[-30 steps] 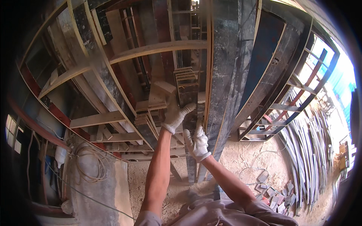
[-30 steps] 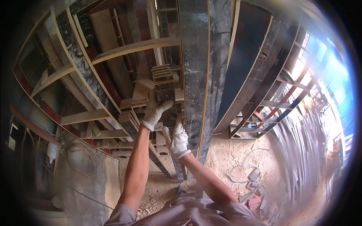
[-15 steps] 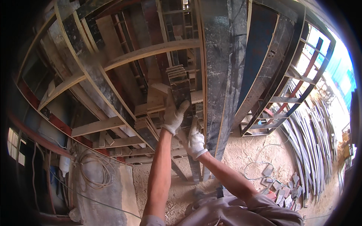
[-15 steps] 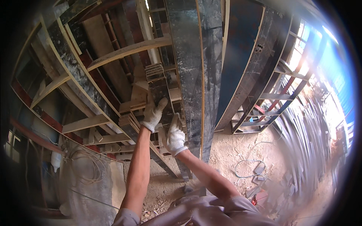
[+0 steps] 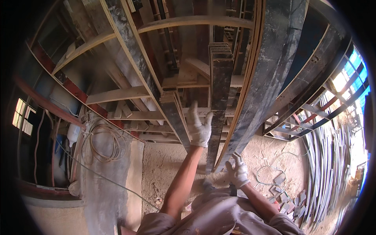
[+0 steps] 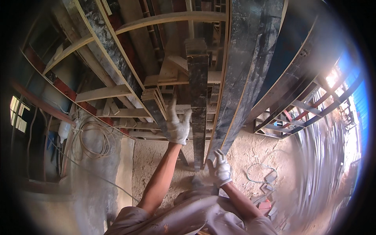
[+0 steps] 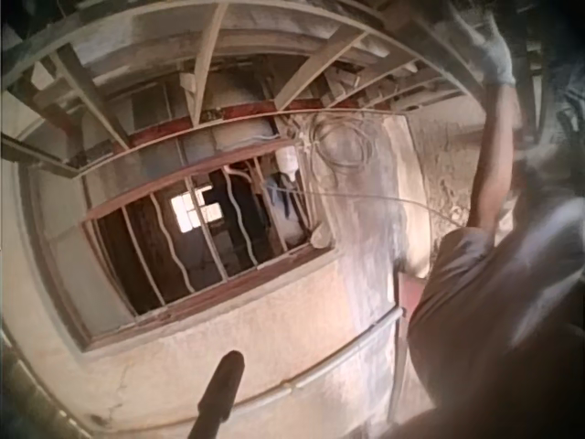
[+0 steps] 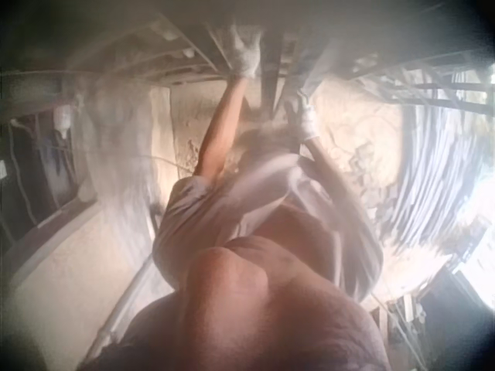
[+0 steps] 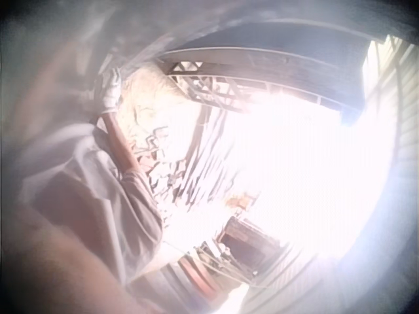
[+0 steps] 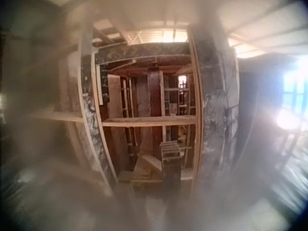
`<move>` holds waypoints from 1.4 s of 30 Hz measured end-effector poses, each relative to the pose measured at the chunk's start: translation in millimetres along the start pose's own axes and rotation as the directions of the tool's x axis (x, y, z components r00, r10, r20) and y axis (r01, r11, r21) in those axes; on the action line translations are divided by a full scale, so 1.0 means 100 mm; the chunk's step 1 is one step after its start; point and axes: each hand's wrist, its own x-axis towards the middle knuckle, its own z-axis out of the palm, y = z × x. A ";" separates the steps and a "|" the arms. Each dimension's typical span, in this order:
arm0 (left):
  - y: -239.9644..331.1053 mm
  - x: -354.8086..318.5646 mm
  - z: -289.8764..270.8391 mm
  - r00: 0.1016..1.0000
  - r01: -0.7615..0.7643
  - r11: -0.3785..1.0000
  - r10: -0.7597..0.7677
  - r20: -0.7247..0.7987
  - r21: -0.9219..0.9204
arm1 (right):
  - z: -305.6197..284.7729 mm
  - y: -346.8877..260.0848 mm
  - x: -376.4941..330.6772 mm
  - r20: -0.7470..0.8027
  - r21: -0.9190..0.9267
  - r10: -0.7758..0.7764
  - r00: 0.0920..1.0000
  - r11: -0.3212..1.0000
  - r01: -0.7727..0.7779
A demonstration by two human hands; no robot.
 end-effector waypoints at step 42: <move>-0.67 0.61 -0.56 0.988 0.017 0.884 0.058 -0.145 0.466 | -0.24 0.47 -0.43 0.046 0.356 0.426 0.904 0.838 -0.413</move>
